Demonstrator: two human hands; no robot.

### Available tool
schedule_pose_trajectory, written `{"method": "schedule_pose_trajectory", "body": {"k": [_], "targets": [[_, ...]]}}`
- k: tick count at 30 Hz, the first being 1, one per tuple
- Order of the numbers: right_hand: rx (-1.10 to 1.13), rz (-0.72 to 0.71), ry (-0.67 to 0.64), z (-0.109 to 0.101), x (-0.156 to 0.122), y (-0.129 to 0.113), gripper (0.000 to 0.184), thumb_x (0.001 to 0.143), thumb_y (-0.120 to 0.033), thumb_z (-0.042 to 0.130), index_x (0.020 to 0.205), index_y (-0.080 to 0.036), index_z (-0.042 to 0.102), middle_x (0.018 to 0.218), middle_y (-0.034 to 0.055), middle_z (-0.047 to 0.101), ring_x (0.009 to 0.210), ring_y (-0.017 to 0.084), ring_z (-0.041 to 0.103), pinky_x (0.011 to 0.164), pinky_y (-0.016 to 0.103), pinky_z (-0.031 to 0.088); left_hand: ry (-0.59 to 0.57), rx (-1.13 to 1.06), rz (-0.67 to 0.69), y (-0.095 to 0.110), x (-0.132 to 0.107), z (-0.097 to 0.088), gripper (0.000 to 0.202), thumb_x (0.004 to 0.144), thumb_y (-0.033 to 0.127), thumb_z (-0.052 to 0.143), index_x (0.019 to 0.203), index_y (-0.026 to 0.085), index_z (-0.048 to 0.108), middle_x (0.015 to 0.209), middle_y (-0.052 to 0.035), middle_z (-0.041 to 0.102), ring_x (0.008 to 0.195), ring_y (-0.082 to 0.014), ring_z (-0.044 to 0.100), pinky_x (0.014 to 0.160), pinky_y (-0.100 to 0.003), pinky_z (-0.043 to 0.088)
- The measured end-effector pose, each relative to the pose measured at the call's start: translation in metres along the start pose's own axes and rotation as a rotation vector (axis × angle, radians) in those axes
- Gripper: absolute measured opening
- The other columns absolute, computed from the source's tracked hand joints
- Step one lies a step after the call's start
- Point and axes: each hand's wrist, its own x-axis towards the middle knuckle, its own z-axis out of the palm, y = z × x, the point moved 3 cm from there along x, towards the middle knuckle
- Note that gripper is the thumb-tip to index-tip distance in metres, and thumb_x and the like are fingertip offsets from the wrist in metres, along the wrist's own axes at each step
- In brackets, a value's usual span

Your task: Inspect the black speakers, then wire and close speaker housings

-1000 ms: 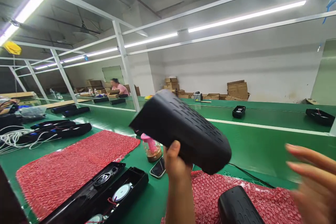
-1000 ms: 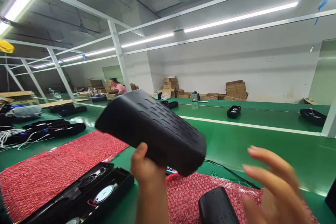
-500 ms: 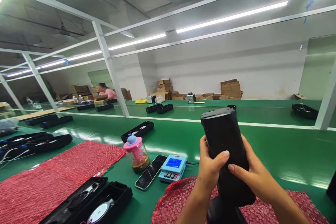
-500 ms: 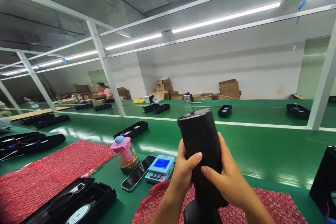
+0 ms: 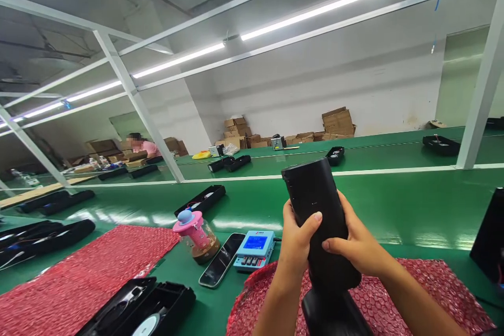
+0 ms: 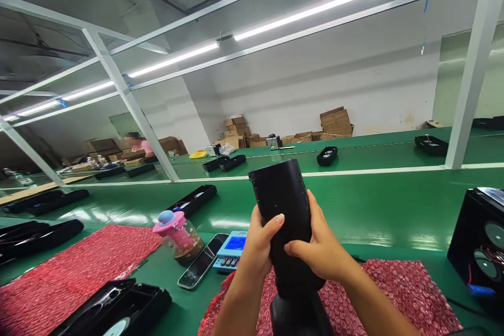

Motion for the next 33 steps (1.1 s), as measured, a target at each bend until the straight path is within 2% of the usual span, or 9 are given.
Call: {"method": "schedule_pose_trajectory", "body": {"k": [4, 7, 12, 19, 23, 27, 31, 33], "targets": [[0.066, 0.082, 0.010, 0.005, -0.001, 0.001, 0.108, 0.064, -0.027, 0.068, 0.150, -0.023, 0.003, 0.155, 0.0089, 0.015, 0.142, 0.029, 0.021, 0.111, 0.049, 0.034, 0.013, -0.005, -0.005, 0.006, -0.002, 0.001, 0.066, 0.060, 0.034, 0.081, 0.114, 0.017, 0.048, 0.103, -0.0090, 0.066, 0.094, -0.0266, 0.064, 0.085, -0.040, 0.052], [0.041, 0.040, 0.018, 0.006, -0.002, 0.000, 0.105, 0.067, -0.030, 0.071, 0.149, -0.022, 0.005, 0.153, 0.0103, 0.023, 0.139, 0.029, 0.027, 0.112, 0.049, 0.033, 0.003, 0.002, -0.004, 0.007, -0.004, -0.001, 0.068, 0.057, 0.032, 0.082, 0.115, 0.016, 0.048, 0.104, -0.0099, 0.066, 0.095, -0.0270, 0.064, 0.087, -0.041, 0.051], [0.098, -0.050, 0.049, 0.008, -0.001, -0.001, 0.088, 0.077, -0.039, 0.069, 0.144, -0.020, 0.016, 0.146, 0.0127, 0.036, 0.130, 0.028, 0.041, 0.110, 0.047, 0.036, -0.045, 0.050, 0.004, 0.003, -0.003, -0.004, 0.076, 0.055, 0.026, 0.082, 0.120, 0.017, 0.045, 0.111, -0.0111, 0.064, 0.103, -0.0287, 0.061, 0.094, -0.043, 0.047], [0.094, -0.041, 0.120, 0.009, -0.003, -0.003, 0.088, 0.074, -0.037, 0.068, 0.144, -0.020, 0.018, 0.148, 0.0120, 0.034, 0.132, 0.029, 0.039, 0.110, 0.048, 0.036, -0.091, 0.032, 0.006, -0.004, 0.003, -0.003, 0.078, 0.055, 0.031, 0.083, 0.121, 0.016, 0.046, 0.114, -0.0124, 0.063, 0.106, -0.0309, 0.060, 0.094, -0.044, 0.047], [-0.029, -0.053, 0.146, 0.004, -0.004, -0.003, 0.089, 0.076, -0.042, 0.066, 0.147, -0.022, 0.016, 0.150, 0.0112, 0.030, 0.135, 0.031, 0.034, 0.112, 0.049, 0.032, -0.083, 0.050, 0.027, -0.002, 0.001, -0.001, 0.074, 0.056, 0.032, 0.083, 0.119, 0.017, 0.048, 0.112, -0.0113, 0.064, 0.104, -0.0298, 0.062, 0.094, -0.042, 0.048], [-0.266, -0.079, 0.164, 0.004, -0.009, -0.001, 0.091, 0.078, -0.047, 0.065, 0.149, -0.022, 0.013, 0.151, 0.0121, 0.028, 0.139, 0.032, 0.028, 0.115, 0.052, 0.026, -0.062, -0.017, 0.015, 0.003, -0.004, 0.002, 0.070, 0.054, 0.032, 0.083, 0.115, 0.018, 0.053, 0.106, -0.0095, 0.067, 0.101, -0.0299, 0.063, 0.093, -0.043, 0.049], [-0.511, -0.157, 0.231, 0.008, -0.017, -0.006, 0.097, 0.077, -0.045, 0.066, 0.151, -0.022, 0.008, 0.151, 0.0121, 0.025, 0.139, 0.034, 0.024, 0.115, 0.055, 0.023, -0.100, -0.116, -0.012, 0.009, -0.006, 0.003, 0.060, 0.058, 0.033, 0.080, 0.111, 0.018, 0.055, 0.100, -0.0090, 0.069, 0.094, -0.0295, 0.066, 0.086, -0.043, 0.052], [-0.564, -0.216, 0.207, 0.008, -0.020, -0.012, 0.098, 0.075, -0.042, 0.068, 0.151, -0.026, 0.008, 0.151, 0.0100, 0.025, 0.139, 0.033, 0.025, 0.115, 0.055, 0.023, -0.124, -0.173, -0.004, 0.012, -0.006, 0.000, 0.060, 0.059, 0.032, 0.078, 0.113, 0.019, 0.055, 0.101, -0.0088, 0.069, 0.093, -0.0301, 0.066, 0.084, -0.043, 0.053]]}}
